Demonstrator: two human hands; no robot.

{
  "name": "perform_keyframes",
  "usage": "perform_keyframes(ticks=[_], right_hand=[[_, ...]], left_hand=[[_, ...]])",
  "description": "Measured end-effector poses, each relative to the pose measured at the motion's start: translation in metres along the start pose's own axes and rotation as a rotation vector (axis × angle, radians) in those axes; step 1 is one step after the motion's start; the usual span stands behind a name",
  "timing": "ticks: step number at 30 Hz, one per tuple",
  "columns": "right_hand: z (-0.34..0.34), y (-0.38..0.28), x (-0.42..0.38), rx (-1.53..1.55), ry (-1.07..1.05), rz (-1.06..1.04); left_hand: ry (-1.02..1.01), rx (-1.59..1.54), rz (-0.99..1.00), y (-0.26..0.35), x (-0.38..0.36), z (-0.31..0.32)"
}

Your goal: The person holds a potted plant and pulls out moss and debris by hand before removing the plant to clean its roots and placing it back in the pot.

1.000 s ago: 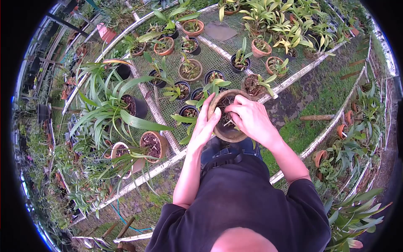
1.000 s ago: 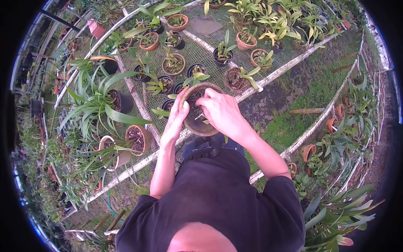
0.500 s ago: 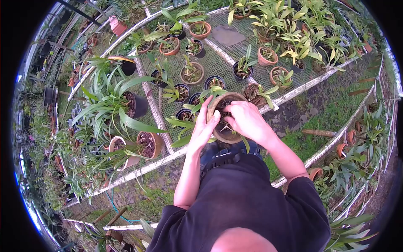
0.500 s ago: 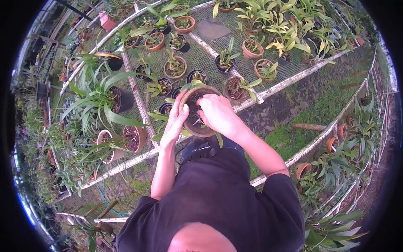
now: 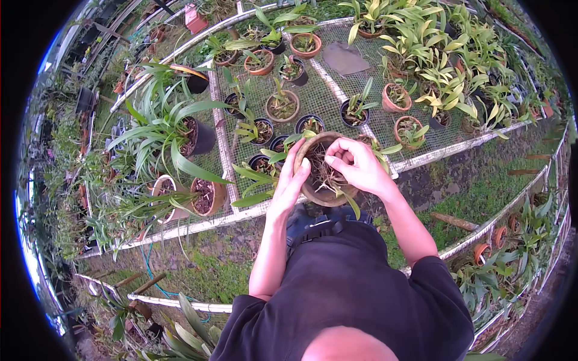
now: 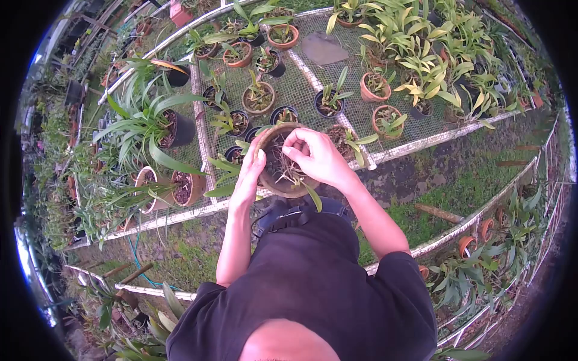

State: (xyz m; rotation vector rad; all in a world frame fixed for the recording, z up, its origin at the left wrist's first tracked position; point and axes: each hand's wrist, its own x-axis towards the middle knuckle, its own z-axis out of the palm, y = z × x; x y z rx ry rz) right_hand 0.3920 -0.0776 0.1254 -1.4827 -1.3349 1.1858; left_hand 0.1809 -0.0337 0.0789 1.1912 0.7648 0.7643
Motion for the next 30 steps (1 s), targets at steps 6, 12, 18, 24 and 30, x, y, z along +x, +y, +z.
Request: perform_keyframes(ticks=[6,12,18,24,30], right_hand=[[-0.041,0.005,-0.019,0.201,0.083,0.02],[-0.094,0.016,-0.05,-0.09,0.244,0.028],[-0.098,0.007,-0.073,-0.829,0.467,-0.118],[-0.042,-0.011,-0.036,-0.443,0.063,-0.409],[-0.011,0.018,-0.011,-0.728,-0.139,-0.675]], left_hand=[[0.031,-0.09,0.005,-0.01,0.005,0.006],[0.099,-0.18,-0.039,-0.016,0.007,0.013],[0.131,-0.226,-0.016,-0.066,0.015,-0.004],[0.047,0.045,-0.068,-0.015,0.014,0.035],[-0.057,0.004,-0.069,-0.016,0.007,0.038]])
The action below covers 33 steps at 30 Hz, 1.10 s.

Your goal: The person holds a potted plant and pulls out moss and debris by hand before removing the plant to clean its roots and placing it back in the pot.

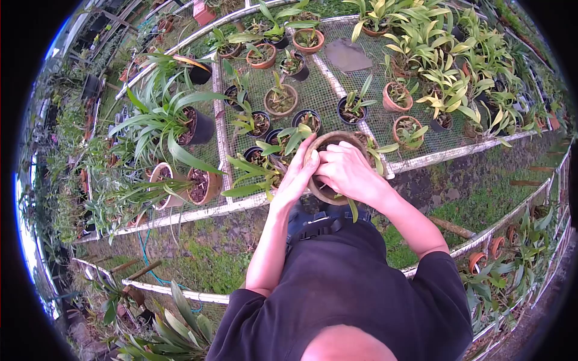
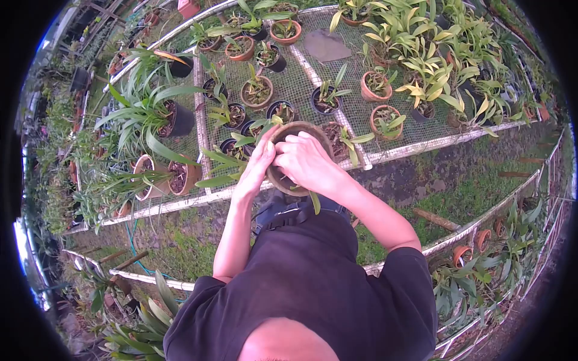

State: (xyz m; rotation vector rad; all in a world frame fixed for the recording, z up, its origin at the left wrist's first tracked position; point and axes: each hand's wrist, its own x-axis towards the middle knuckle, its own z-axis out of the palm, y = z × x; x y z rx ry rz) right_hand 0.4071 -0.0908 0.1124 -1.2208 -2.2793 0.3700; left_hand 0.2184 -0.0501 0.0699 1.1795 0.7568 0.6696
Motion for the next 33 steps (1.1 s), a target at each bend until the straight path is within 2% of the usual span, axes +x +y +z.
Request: perform_keyframes(ticks=[8,14,20,23,24,27,33], right_hand=[[0.013,-0.01,0.002,-0.152,-0.113,0.014],[0.024,-0.011,0.004,-0.288,-0.12,0.01],[0.018,0.006,0.001,0.03,-0.052,0.037],[-0.004,-0.001,0.005,0.215,-0.038,0.153],[-0.005,0.001,0.004,0.212,0.005,0.127],[-0.017,0.002,0.003,0.419,-0.09,0.322],[-0.023,0.01,-0.01,0.866,0.138,0.507]], left_hand=[[-0.005,-0.063,-0.045,-0.011,-0.008,-0.007],[0.026,-0.075,-0.122,-0.009,-0.007,-0.007],[0.052,-0.103,-0.166,0.001,-0.009,-0.004],[0.075,-0.125,-0.176,0.006,-0.011,-0.003],[0.068,-0.123,-0.169,0.004,-0.01,-0.005],[0.048,-0.131,-0.127,-0.006,-0.006,-0.012],[0.061,-0.175,-0.089,-0.01,-0.004,-0.014]])
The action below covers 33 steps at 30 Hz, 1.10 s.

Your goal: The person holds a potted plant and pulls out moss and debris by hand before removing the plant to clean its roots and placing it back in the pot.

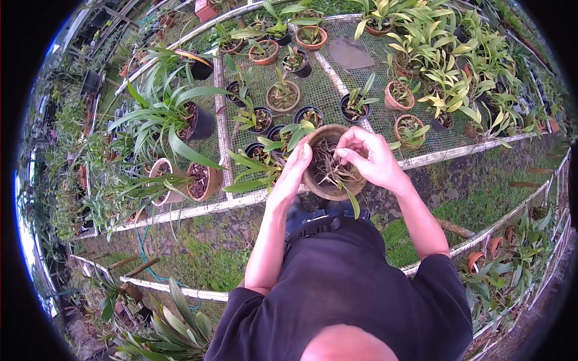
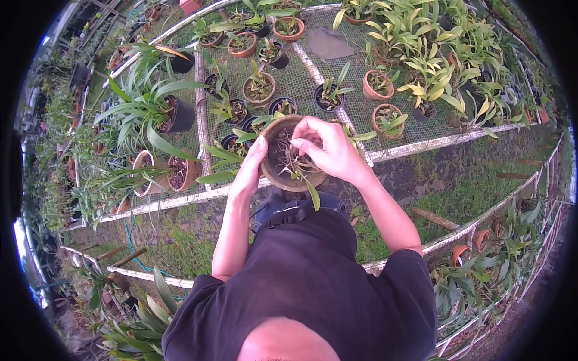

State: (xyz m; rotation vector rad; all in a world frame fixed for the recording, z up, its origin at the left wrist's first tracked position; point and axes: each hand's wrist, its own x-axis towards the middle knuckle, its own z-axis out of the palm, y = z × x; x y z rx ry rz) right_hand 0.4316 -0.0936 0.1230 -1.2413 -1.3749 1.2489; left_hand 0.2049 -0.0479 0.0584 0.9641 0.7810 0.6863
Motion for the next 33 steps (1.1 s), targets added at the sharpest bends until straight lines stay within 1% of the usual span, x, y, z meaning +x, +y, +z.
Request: perform_keyframes(ticks=[2,4,6,7,8,10,11,13,14,15,16,17,18,20,23,24,26,28,29,32,33], right_hand=[[-0.014,-0.01,-0.01,0.009,0.104,-0.054],[-0.031,-0.022,-0.025,-0.128,0.284,-0.083],[-0.053,-0.031,-0.041,-0.42,0.462,-0.074],[-0.06,-0.034,-0.047,-0.534,0.517,-0.054],[-0.067,-0.036,-0.055,-0.63,0.526,0.009],[-0.078,-0.029,-0.064,-0.568,0.539,0.035],[-0.082,-0.029,-0.069,-0.599,0.511,0.111],[-0.085,-0.034,-0.08,-0.656,0.451,0.264],[-0.084,-0.032,-0.087,-0.814,0.367,0.224],[-0.082,-0.029,-0.096,-0.97,0.28,0.184],[-0.082,-0.028,-0.101,-1.124,0.19,0.144],[-0.076,-0.035,-0.093,-0.957,0.166,0.22],[-0.068,-0.032,-0.086,-0.774,0.24,0.09],[-0.046,-0.03,-0.074,-0.578,0.251,-0.041],[-0.019,-0.034,-0.066,-0.441,0.206,-0.091],[-0.014,-0.035,-0.064,-0.48,0.214,-0.141],[-0.006,-0.045,-0.068,-0.41,0.19,0.029],[0.005,-0.051,-0.07,-0.48,0.134,0.0],[0.014,-0.048,-0.069,-0.571,0.157,-0.1],[0.029,-0.034,-0.062,-0.769,0.223,-0.149],[0.029,-0.039,-0.061,-0.799,0.182,-0.046]], left_hand=[[0.004,0.008,0.021,0.001,-0.001,-0.002],[-0.008,0.029,0.057,0.003,-0.003,-0.002],[0.001,0.027,0.071,0.006,-0.004,-0.002],[0.005,0.026,0.077,0.007,-0.005,-0.001],[0.01,0.016,0.078,0.008,-0.005,-0.001],[0.012,-0.002,0.078,0.011,-0.004,0.002],[0.024,-0.014,0.072,0.015,-0.005,0.005],[0.071,-0.086,0.062,-0.015,0.005,-0.017],[0.096,-0.122,0.057,-0.025,0.009,-0.024],[0.126,-0.111,-0.007,-0.008,0.002,-0.006],[0.134,-0.147,-0.019,0.003,-0.001,0.003],[0.139,-0.183,-0.03,0.012,-0.002,0.01],[0.146,-0.219,-0.041,0.015,-0.002,0.014],[0.144,-0.234,-0.066,0.011,-0.001,0.013],[0.157,-0.225,-0.046,0.009,-0.001,0.02],[0.168,-0.216,-0.027,0.009,-0.003,0.022],[0.174,-0.198,0.006,0.009,-0.007,0.024],[0.161,-0.178,0.031,0.01,-0.012,0.026],[0.163,-0.201,0.063,0.007,-0.013,0.028],[0.21,-0.1,0.234,-0.014,-0.006,0.024],[0.228,-0.098,0.267,-0.01,-0.008,0.028]])
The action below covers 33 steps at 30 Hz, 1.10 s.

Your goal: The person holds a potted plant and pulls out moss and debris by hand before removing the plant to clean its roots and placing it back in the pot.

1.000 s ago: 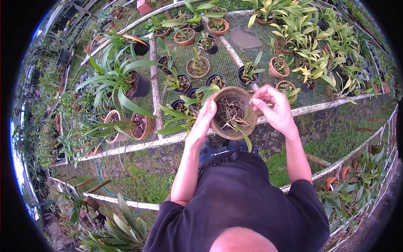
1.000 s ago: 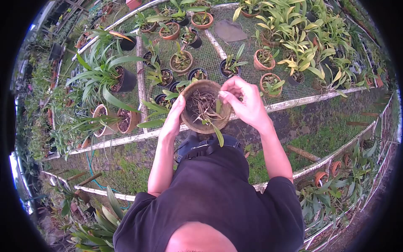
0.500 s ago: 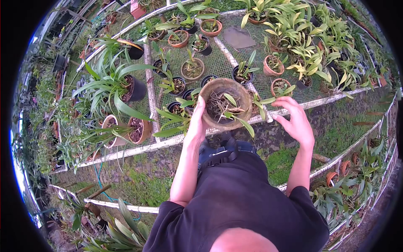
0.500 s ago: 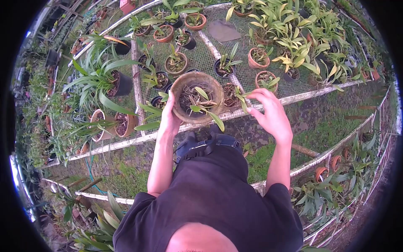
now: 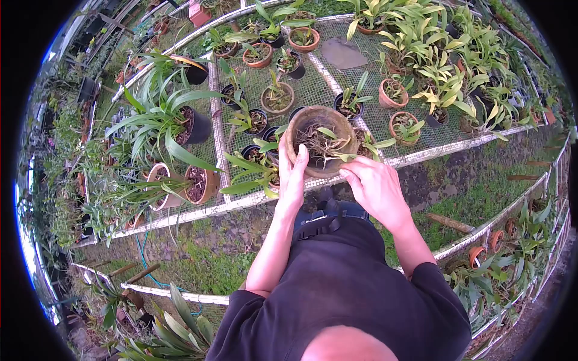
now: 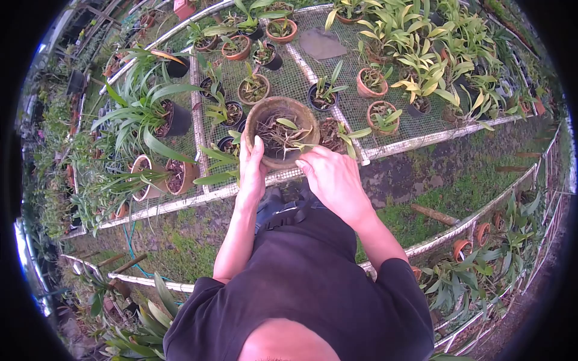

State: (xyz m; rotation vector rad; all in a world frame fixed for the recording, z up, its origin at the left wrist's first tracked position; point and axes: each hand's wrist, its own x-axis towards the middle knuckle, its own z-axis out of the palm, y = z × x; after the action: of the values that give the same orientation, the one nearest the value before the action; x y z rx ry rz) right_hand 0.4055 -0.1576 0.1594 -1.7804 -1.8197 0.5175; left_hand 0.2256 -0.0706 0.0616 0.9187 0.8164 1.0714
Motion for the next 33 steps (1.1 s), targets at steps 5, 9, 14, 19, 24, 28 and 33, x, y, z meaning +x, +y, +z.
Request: perform_keyframes(ticks=[5,9,14,19,24,28,33], right_hand=[[0.005,-0.004,0.006,-0.074,-0.009,0.022],[0.005,-0.01,0.009,-0.081,0.034,0.014],[0.007,-0.013,0.013,-0.076,-0.003,-0.008],[0.021,-0.005,0.016,-0.043,-0.084,-0.005],[0.028,-0.009,0.019,-0.057,-0.092,0.043],[0.036,-0.01,0.019,0.013,-0.021,0.069],[0.043,-0.008,0.022,0.031,-0.09,0.067]], left_hand=[[0.06,-0.075,-0.033,-0.006,-0.002,-0.005],[0.114,-0.093,-0.062,-0.003,-0.007,0.0],[0.151,-0.012,0.001,-0.016,-0.006,-0.005],[0.169,0.065,0.11,-0.025,-0.007,-0.002],[0.174,0.092,0.201,-0.029,-0.004,-0.001],[0.203,-0.033,0.152,-0.028,-0.001,-0.002],[0.209,-0.011,0.178,-0.028,-0.001,-0.002]])
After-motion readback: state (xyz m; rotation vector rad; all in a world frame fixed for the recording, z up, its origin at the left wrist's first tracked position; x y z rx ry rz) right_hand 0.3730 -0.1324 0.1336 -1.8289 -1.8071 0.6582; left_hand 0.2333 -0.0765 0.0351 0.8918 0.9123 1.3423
